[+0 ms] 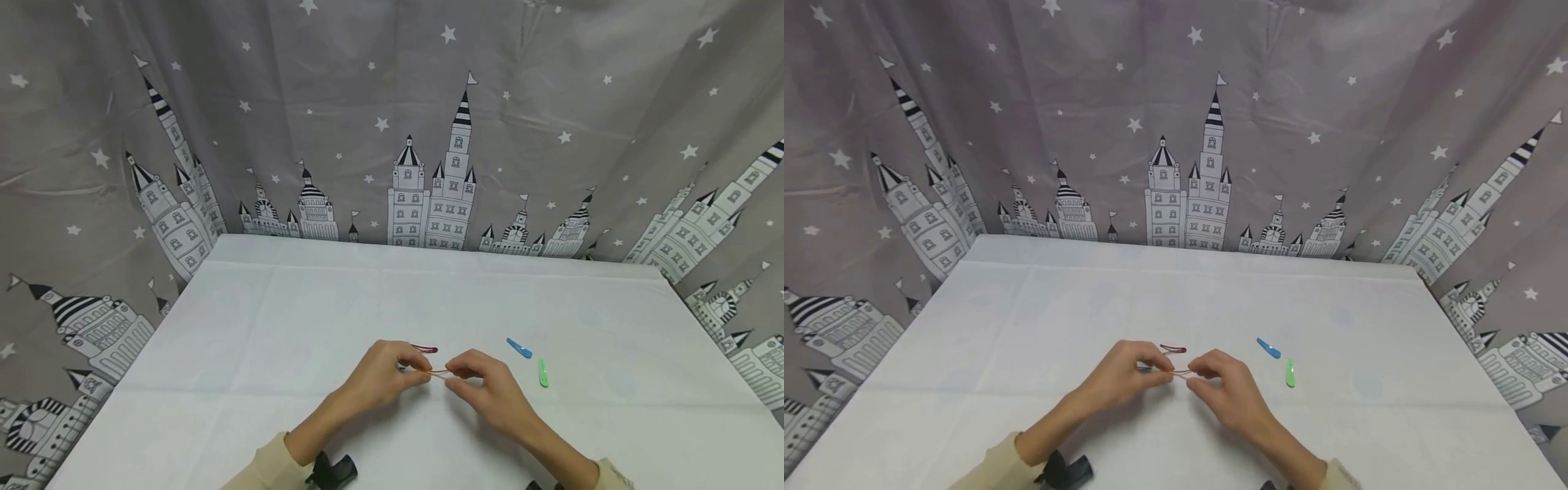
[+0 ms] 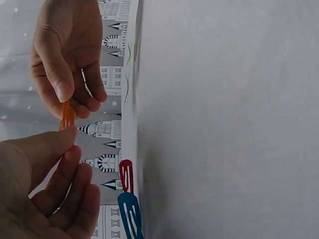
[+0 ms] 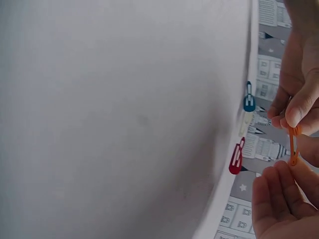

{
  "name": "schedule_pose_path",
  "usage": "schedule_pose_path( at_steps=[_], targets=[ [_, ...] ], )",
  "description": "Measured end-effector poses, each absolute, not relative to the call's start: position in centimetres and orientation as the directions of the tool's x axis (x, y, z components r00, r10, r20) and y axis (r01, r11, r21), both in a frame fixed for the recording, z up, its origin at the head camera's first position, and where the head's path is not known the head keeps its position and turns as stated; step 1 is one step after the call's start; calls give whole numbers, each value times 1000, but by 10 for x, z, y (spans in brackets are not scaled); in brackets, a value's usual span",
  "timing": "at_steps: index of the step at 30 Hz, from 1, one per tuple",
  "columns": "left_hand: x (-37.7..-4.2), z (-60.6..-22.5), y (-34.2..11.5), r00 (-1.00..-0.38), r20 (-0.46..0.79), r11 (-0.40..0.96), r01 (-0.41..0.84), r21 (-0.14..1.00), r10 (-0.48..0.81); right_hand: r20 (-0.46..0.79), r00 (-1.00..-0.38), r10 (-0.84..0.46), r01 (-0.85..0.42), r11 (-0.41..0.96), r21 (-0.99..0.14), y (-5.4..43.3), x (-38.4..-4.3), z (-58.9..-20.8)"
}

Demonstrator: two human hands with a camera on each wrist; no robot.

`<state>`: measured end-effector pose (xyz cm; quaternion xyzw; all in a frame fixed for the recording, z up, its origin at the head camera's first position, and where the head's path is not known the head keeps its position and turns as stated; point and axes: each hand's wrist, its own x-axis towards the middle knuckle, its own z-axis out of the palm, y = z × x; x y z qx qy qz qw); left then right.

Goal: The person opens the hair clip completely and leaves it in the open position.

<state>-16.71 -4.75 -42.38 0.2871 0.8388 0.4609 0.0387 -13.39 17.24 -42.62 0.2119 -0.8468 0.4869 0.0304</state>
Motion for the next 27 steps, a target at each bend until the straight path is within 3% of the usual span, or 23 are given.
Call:
schedule_pose_path(
  at_steps=[19,27],
  targets=[
    [-180,-434,-55,-840,178,508,464,725,513,144,-941,-305,-301,567,-767,156,-157,-436],
    [-183,-439,-54,-822,223,534,521,666,524,188,-933,-308,-340,575,-744,155,-160,-440]
  ],
)
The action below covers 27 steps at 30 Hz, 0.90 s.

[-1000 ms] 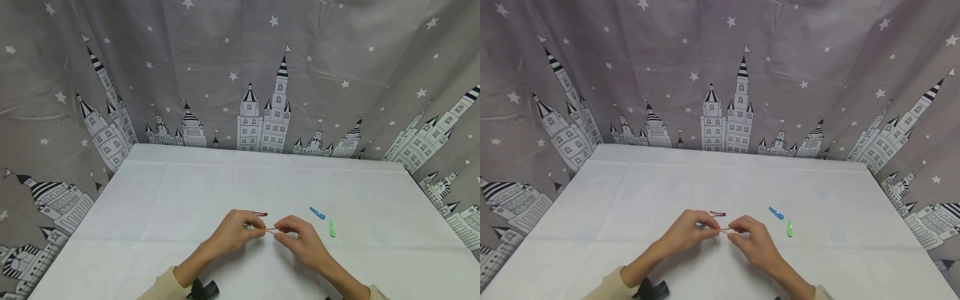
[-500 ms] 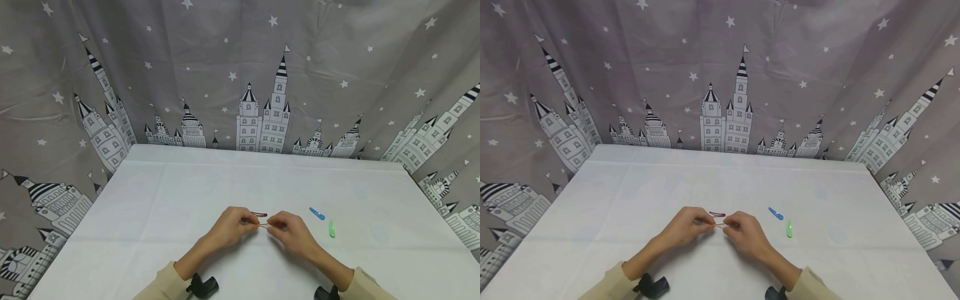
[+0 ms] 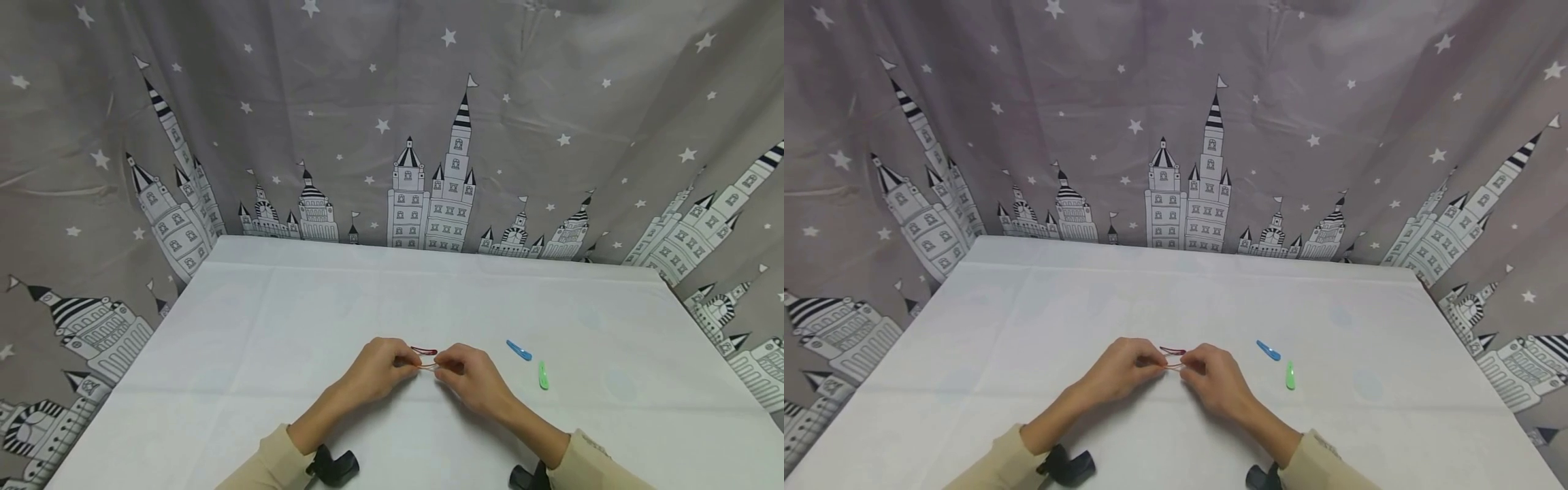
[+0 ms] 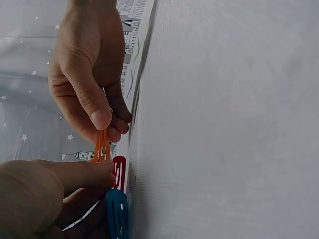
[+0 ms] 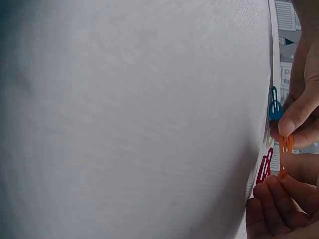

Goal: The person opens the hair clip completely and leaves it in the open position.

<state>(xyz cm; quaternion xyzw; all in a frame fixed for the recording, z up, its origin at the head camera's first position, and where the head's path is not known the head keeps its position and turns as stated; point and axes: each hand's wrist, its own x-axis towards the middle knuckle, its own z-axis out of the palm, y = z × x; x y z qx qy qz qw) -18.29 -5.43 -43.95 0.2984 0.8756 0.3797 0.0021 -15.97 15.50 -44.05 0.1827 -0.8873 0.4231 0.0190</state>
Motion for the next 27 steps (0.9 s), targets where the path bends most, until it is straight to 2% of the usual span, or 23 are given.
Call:
schedule_pose_path(
  at_steps=[27],
  targets=[
    [-182,-442,-54,-834,185,567,499,656,520,169,-915,-366,-381,649,-659,154,-162,-442]
  ],
)
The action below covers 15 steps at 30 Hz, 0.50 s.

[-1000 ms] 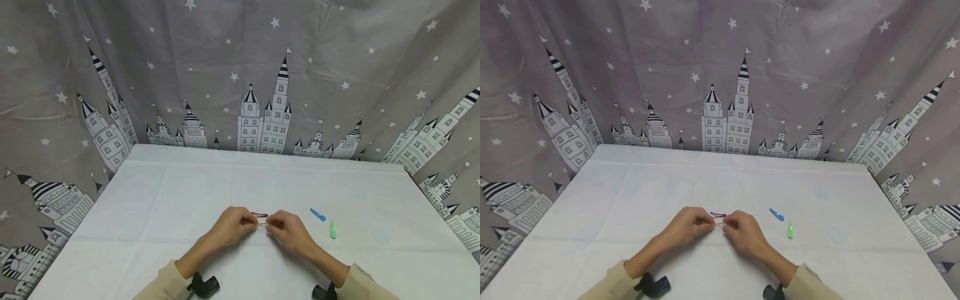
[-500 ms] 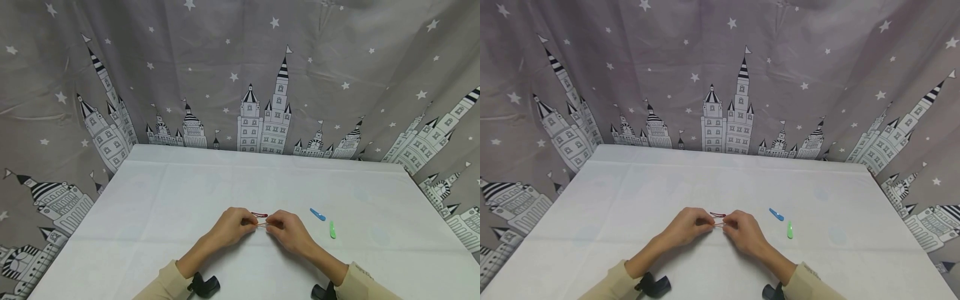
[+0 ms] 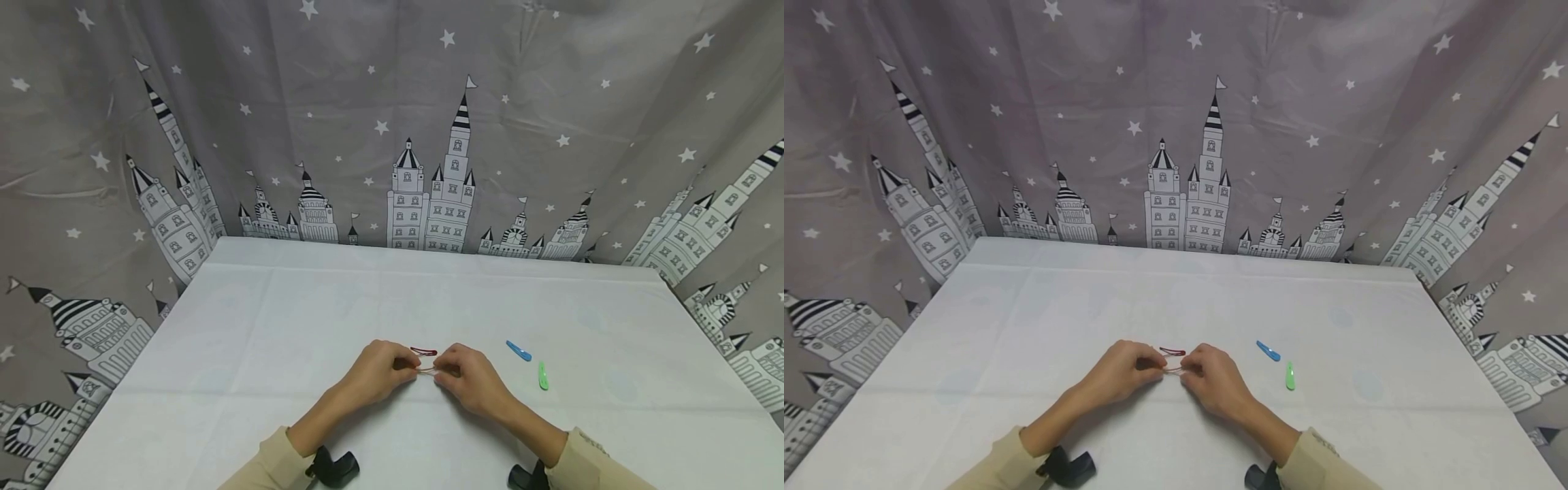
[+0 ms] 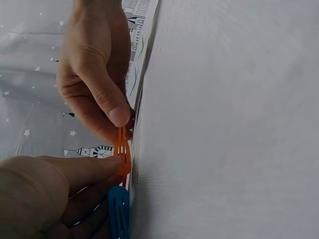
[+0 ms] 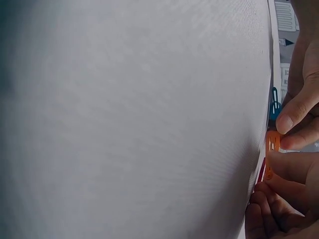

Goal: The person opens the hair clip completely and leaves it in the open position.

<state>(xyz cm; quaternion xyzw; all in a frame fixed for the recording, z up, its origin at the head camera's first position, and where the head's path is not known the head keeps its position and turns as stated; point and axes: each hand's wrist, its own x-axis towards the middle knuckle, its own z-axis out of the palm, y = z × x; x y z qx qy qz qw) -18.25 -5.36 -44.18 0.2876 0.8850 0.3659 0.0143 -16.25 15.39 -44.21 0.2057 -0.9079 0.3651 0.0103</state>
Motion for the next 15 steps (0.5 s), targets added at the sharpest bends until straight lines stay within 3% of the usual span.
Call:
schedule_pose_path(
  at_steps=[15],
  targets=[
    [-181,-442,-55,-843,178,565,481,671,507,164,-922,-351,-367,652,-664,153,-162,-444]
  ],
)
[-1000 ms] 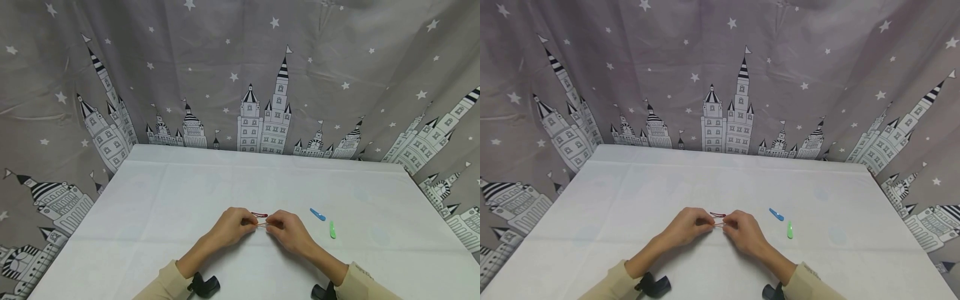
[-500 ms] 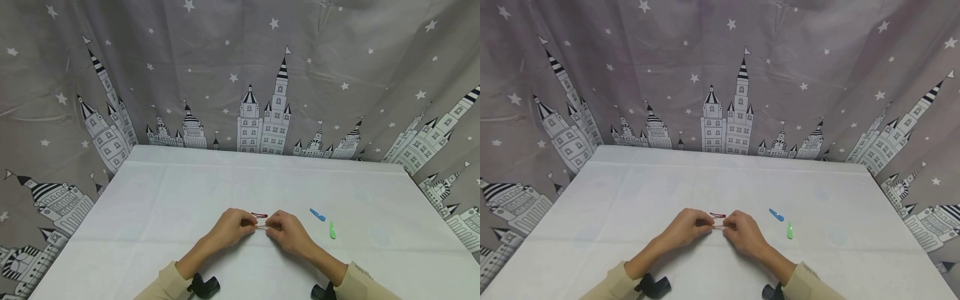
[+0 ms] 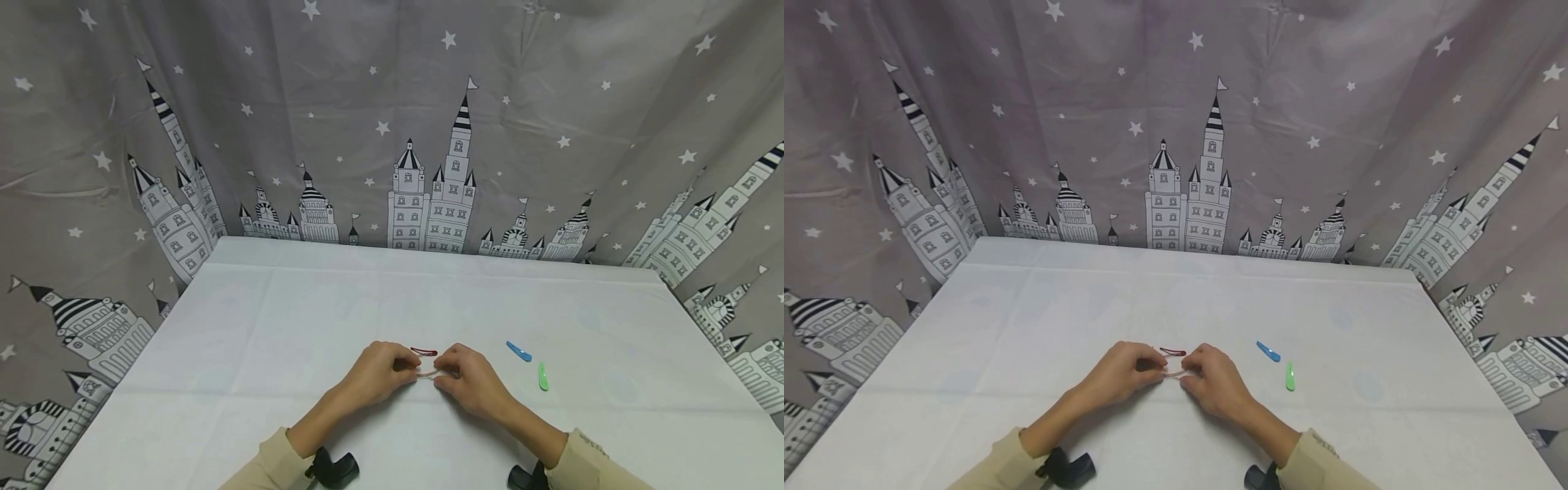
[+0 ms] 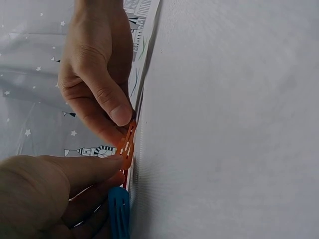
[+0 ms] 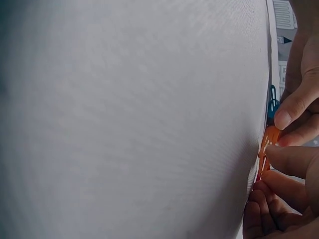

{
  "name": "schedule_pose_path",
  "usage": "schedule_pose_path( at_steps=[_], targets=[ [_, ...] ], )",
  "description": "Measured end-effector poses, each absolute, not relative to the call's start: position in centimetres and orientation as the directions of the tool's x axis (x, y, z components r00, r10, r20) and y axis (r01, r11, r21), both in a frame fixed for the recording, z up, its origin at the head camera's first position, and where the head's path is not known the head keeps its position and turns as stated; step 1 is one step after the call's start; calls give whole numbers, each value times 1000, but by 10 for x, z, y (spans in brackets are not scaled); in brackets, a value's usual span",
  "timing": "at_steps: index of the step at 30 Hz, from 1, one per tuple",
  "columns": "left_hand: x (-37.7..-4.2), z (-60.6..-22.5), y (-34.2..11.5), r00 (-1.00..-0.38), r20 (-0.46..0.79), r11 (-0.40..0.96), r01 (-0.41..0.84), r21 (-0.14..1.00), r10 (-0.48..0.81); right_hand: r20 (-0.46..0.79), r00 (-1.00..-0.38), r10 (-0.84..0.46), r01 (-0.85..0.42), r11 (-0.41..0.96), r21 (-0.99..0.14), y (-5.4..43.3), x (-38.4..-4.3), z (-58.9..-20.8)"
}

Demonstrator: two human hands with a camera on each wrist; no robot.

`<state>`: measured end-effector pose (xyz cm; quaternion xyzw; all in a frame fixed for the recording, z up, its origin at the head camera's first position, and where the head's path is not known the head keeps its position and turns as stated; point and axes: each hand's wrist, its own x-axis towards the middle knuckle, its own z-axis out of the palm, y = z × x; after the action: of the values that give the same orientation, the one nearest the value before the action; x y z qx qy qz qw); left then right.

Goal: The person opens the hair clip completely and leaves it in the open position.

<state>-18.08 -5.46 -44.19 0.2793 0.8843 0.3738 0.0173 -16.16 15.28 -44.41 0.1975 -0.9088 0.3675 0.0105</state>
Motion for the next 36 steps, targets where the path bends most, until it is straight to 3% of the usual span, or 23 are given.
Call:
schedule_pose_path(
  at_steps=[21,36],
  targets=[
    [-180,-442,-56,-842,181,559,482,674,508,150,-924,-351,-351,628,-695,153,-162,-444],
    [-182,-429,-39,-856,161,469,416,780,492,100,-941,-324,-277,562,-779,170,-158,-433]
  ],
)
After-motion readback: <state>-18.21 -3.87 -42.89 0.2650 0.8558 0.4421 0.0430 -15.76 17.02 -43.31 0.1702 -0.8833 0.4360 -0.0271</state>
